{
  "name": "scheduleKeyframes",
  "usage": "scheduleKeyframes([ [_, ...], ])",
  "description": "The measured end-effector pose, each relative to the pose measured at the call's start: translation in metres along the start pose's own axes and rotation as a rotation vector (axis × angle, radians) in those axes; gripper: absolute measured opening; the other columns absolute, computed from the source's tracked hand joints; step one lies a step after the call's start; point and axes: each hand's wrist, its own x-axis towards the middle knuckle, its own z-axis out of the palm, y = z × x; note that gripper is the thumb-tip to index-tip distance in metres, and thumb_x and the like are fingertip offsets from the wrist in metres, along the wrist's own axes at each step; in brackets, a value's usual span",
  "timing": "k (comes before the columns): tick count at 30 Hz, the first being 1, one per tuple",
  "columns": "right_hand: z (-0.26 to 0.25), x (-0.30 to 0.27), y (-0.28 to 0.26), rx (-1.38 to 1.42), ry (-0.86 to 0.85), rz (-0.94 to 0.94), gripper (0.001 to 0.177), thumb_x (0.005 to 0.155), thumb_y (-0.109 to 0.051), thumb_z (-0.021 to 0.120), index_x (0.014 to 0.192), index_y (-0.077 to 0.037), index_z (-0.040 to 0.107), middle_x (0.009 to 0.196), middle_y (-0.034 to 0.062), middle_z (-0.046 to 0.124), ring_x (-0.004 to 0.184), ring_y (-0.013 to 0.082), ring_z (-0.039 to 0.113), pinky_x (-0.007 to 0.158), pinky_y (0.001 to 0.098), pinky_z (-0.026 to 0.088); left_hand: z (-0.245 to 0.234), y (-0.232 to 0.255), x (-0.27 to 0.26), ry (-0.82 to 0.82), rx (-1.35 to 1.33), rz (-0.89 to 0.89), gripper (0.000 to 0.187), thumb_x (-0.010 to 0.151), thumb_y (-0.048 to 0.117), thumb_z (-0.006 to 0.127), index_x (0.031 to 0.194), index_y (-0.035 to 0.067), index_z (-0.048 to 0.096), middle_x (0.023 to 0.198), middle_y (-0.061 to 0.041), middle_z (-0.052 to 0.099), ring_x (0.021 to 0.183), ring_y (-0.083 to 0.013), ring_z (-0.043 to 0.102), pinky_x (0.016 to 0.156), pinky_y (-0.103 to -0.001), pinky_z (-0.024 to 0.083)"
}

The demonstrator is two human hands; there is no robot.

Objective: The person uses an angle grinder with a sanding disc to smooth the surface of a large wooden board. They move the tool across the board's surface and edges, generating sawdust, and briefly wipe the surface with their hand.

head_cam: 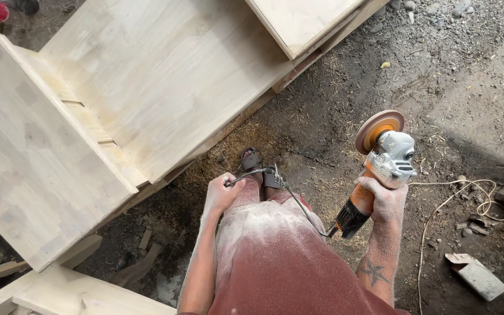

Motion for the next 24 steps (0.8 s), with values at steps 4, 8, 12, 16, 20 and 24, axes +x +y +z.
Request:
scheduleKeyframes([
  [4,0.016,0.011,-0.011,-0.020,-0.020,-0.008,0.041,0.074,0.004,0.075,0.114,0.006,0.065,0.094,0.0129,0.071,0.078,0.0233,0.072,0.069,0.0378,0.062,0.015,-0.043,-0.004,-0.092,0.051,-0.125,0.039,0.084,0.045,0.076,0.081,0.007,0.070,0.066,-0.005,0.063,0.062,-0.0124,0.056,0.060,-0.031,0.047],
  [8,0.051,0.032,-0.031,-0.046,-0.051,-0.027,0.048,0.072,0.003,0.074,0.119,0.004,0.064,0.096,0.0118,0.070,0.079,0.0236,0.072,0.069,0.0386,0.063,0.017,-0.021,0.017,-0.229,0.308,-0.091,0.039,0.091,0.050,0.065,0.095,0.012,0.073,0.086,-0.007,0.072,0.080,-0.0162,0.067,0.077,-0.036,0.055],
  [12,0.094,0.049,-0.054,-0.056,-0.153,-0.083,0.051,0.074,0.002,0.074,0.123,0.003,0.058,0.097,0.0128,0.069,0.082,0.0248,0.073,0.071,0.0406,0.064,-0.006,0.024,0.044,-0.242,0.305,-0.042,0.045,0.095,0.054,0.059,0.105,0.013,0.076,0.103,-0.013,0.075,0.098,-0.0258,0.073,0.093,-0.045,0.055],
  [16,0.142,0.065,-0.075,-0.022,-0.391,-0.130,0.054,0.075,0.003,0.072,0.127,0.002,0.056,0.096,0.0134,0.069,0.080,0.0270,0.071,0.071,0.0414,0.063,-0.025,0.049,0.074,-0.152,0.267,0.023,0.050,0.097,0.055,0.055,0.098,0.011,0.077,0.093,-0.014,0.078,0.093,-0.0283,0.075,0.090,-0.046,0.057],
  [20,0.187,0.085,-0.086,-0.087,-0.548,-0.042,0.054,0.075,0.004,0.074,0.126,0.003,0.057,0.100,0.0129,0.069,0.086,0.0269,0.071,0.075,0.0404,0.063,-0.042,0.048,0.087,-0.029,0.198,-0.024,0.049,0.099,0.052,0.055,0.089,0.008,0.074,0.084,-0.013,0.074,0.084,-0.0279,0.075,0.083,-0.046,0.058],
  [24,0.243,0.111,-0.084,-0.122,-0.674,-0.006,0.053,0.071,0.005,0.074,0.122,0.003,0.059,0.101,0.0115,0.069,0.088,0.0252,0.072,0.077,0.0400,0.065,-0.060,0.033,0.094,0.093,0.181,-0.127,0.047,0.098,0.049,0.056,0.087,0.007,0.073,0.081,-0.017,0.073,0.083,-0.0323,0.073,0.080,-0.049,0.057],
])
